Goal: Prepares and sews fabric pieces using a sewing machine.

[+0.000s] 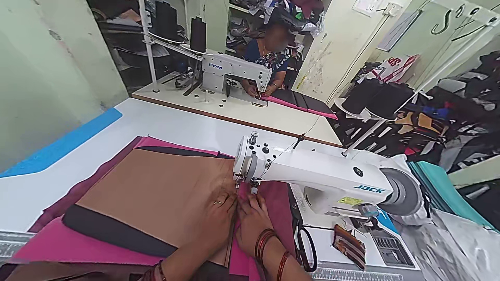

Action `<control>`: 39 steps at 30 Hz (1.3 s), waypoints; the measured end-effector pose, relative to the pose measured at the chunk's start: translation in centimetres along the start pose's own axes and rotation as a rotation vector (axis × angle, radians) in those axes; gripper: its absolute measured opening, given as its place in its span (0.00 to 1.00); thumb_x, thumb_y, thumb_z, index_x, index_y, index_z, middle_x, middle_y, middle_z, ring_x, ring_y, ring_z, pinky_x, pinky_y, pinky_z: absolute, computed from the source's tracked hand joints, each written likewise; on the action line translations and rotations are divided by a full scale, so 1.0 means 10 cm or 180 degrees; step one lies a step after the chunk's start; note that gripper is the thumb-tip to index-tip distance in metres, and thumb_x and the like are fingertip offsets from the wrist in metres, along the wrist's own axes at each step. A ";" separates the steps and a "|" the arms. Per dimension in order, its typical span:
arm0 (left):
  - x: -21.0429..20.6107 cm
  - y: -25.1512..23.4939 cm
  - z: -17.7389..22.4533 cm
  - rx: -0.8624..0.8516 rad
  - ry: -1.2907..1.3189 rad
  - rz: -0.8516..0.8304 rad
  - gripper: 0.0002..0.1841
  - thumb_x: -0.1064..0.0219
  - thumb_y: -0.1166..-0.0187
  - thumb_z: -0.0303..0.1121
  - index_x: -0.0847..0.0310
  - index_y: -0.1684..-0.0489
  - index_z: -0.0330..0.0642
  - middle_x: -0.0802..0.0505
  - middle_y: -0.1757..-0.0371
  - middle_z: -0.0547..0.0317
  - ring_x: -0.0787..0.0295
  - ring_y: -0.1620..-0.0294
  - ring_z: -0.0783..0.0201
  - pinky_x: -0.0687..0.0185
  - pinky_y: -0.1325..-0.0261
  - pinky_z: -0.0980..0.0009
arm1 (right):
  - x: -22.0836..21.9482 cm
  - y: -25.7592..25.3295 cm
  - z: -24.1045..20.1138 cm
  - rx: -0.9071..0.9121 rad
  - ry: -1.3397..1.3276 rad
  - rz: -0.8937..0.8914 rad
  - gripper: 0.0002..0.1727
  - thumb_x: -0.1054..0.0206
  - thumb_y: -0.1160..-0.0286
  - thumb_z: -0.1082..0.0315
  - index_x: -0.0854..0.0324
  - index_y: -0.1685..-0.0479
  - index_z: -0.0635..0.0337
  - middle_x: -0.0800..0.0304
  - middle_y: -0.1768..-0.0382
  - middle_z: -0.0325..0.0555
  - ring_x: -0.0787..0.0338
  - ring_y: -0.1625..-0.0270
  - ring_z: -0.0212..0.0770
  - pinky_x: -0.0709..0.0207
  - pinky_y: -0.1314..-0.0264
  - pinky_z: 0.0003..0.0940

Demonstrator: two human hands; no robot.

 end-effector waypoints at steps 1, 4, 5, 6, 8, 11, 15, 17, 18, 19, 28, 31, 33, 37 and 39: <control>-0.01 -0.02 -0.02 -0.0010 -0.0015 0.0058 0.20 0.44 0.22 0.29 0.10 0.40 0.33 0.08 0.32 0.49 0.13 0.28 0.44 0.20 0.29 0.46 | 0.02 -0.02 0.01 -0.0018 -0.0020 0.0002 0.33 0.44 0.16 0.58 0.34 0.12 0.62 0.47 0.05 0.42 0.61 0.02 0.52 0.78 0.06 0.63; -0.07 -0.09 -0.08 0.0026 0.0041 0.0098 0.21 0.44 0.26 0.29 0.11 0.40 0.33 0.09 0.32 0.47 0.16 0.26 0.43 0.24 0.25 0.44 | 0.07 -0.10 0.06 -0.0051 -0.0080 0.0043 0.33 0.45 0.15 0.58 0.35 0.11 0.62 0.44 0.06 0.44 0.57 0.02 0.53 0.77 0.05 0.63; -0.06 -0.13 -0.09 0.0144 0.0091 -0.0115 0.22 0.44 0.25 0.30 0.12 0.36 0.33 0.11 0.28 0.45 0.19 0.22 0.42 0.28 0.21 0.44 | 0.08 -0.13 0.08 -0.0060 -0.0092 0.0062 0.33 0.45 0.15 0.57 0.35 0.11 0.61 0.43 0.06 0.43 0.58 0.02 0.52 0.77 0.05 0.63; -0.02 -0.17 -0.09 0.0341 0.0195 -0.0519 0.23 0.44 0.21 0.30 0.16 0.31 0.34 0.17 0.23 0.41 0.26 0.17 0.40 0.35 0.16 0.44 | 0.08 -0.17 0.10 -0.0056 -0.0114 0.0112 0.33 0.45 0.16 0.57 0.34 0.12 0.61 0.42 0.07 0.42 0.57 0.02 0.51 0.77 0.05 0.62; 0.06 -0.27 -0.09 0.0643 0.0348 -0.1162 0.23 0.45 0.17 0.33 0.21 0.24 0.37 0.26 0.17 0.35 0.34 0.13 0.39 0.40 0.14 0.46 | 0.08 -0.22 0.16 -0.0038 -0.0195 0.0196 0.32 0.43 0.18 0.57 0.29 0.15 0.59 0.38 0.08 0.40 0.53 0.03 0.49 0.77 0.05 0.61; 0.06 -0.35 -0.14 0.0568 0.0297 -0.0895 0.22 0.44 0.17 0.36 0.17 0.30 0.39 0.20 0.23 0.36 0.26 0.19 0.40 0.33 0.18 0.47 | 0.11 -0.29 0.26 -0.0058 -0.0316 0.0456 0.29 0.42 0.20 0.57 0.23 0.19 0.56 0.29 0.13 0.41 0.42 0.06 0.49 0.71 0.05 0.61; 0.08 -0.39 -0.24 0.0681 0.0674 -0.0875 0.19 0.40 0.16 0.40 0.14 0.37 0.38 0.17 0.25 0.41 0.26 0.18 0.42 0.37 0.16 0.44 | 0.16 -0.36 0.33 -0.0165 -0.0434 0.0609 0.26 0.43 0.19 0.60 0.20 0.22 0.49 0.25 0.16 0.42 0.38 0.09 0.48 0.66 0.04 0.58; 0.08 -0.33 -0.27 0.0561 0.0823 -0.0662 0.18 0.39 0.15 0.38 0.11 0.39 0.38 0.14 0.27 0.42 0.23 0.20 0.44 0.35 0.16 0.46 | 0.14 -0.34 0.32 -0.0104 -0.0431 0.0738 0.26 0.43 0.20 0.63 0.18 0.23 0.47 0.22 0.18 0.41 0.36 0.09 0.47 0.65 0.05 0.58; 0.07 -0.28 -0.27 0.0450 0.0833 -0.0533 0.17 0.40 0.15 0.36 0.10 0.39 0.38 0.13 0.28 0.44 0.23 0.19 0.45 0.35 0.15 0.46 | 0.13 -0.31 0.30 -0.0044 -0.0425 0.0810 0.26 0.43 0.21 0.65 0.17 0.24 0.48 0.20 0.19 0.40 0.35 0.10 0.48 0.65 0.05 0.58; 0.06 -0.22 -0.25 0.0333 0.0830 -0.0423 0.17 0.40 0.16 0.35 0.09 0.39 0.40 0.12 0.28 0.47 0.24 0.18 0.46 0.37 0.13 0.47 | 0.11 -0.25 0.27 0.0004 -0.0417 0.0812 0.27 0.43 0.21 0.67 0.18 0.22 0.49 0.20 0.19 0.40 0.37 0.09 0.49 0.67 0.04 0.59; 0.07 0.18 -0.14 -0.0047 0.0384 0.0098 0.22 0.39 0.28 0.27 0.13 0.35 0.36 0.11 0.28 0.51 0.17 0.23 0.46 0.25 0.22 0.44 | -0.16 0.09 -0.10 -0.0059 -0.0099 0.0684 0.31 0.43 0.21 0.71 0.29 0.14 0.58 0.38 0.08 0.38 0.49 0.04 0.50 0.68 0.05 0.63; 0.06 0.04 -0.12 0.0018 0.0406 -0.0327 0.25 0.34 0.33 0.24 0.15 0.32 0.35 0.13 0.25 0.51 0.22 0.19 0.46 0.32 0.19 0.43 | -0.08 0.05 -0.07 -0.0136 0.0036 0.0488 0.30 0.40 0.21 0.68 0.26 0.16 0.59 0.35 0.10 0.38 0.48 0.04 0.51 0.70 0.07 0.69; 0.04 0.00 -0.11 -0.0058 0.0237 -0.0357 0.25 0.34 0.35 0.27 0.14 0.34 0.33 0.12 0.27 0.49 0.20 0.21 0.47 0.30 0.20 0.44 | -0.05 0.01 -0.08 -0.0193 0.0172 0.0253 0.31 0.39 0.21 0.65 0.29 0.15 0.58 0.37 0.09 0.37 0.53 0.03 0.49 0.74 0.07 0.69; 0.05 -0.10 -0.17 0.0055 0.0328 -0.0609 0.26 0.32 0.32 0.30 0.17 0.31 0.30 0.16 0.22 0.44 0.25 0.17 0.45 0.37 0.15 0.46 | 0.04 -0.11 -0.06 -0.0184 0.0159 0.0229 0.31 0.39 0.20 0.62 0.27 0.16 0.59 0.35 0.09 0.38 0.51 0.03 0.50 0.72 0.09 0.72; 0.06 -0.18 -0.18 0.0228 0.0446 -0.0825 0.25 0.32 0.30 0.32 0.18 0.32 0.31 0.20 0.21 0.40 0.29 0.15 0.43 0.37 0.14 0.47 | 0.02 -0.17 0.03 -0.0137 -0.0016 0.0585 0.28 0.39 0.23 0.65 0.21 0.21 0.57 0.25 0.15 0.38 0.42 0.06 0.51 0.67 0.09 0.72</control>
Point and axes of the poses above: each hand's wrist, its own y-axis away from the middle knuckle, its own x-axis out of the back of the hand, z = x × y, the point moved 3 cm from there along -y, towards the middle knuckle
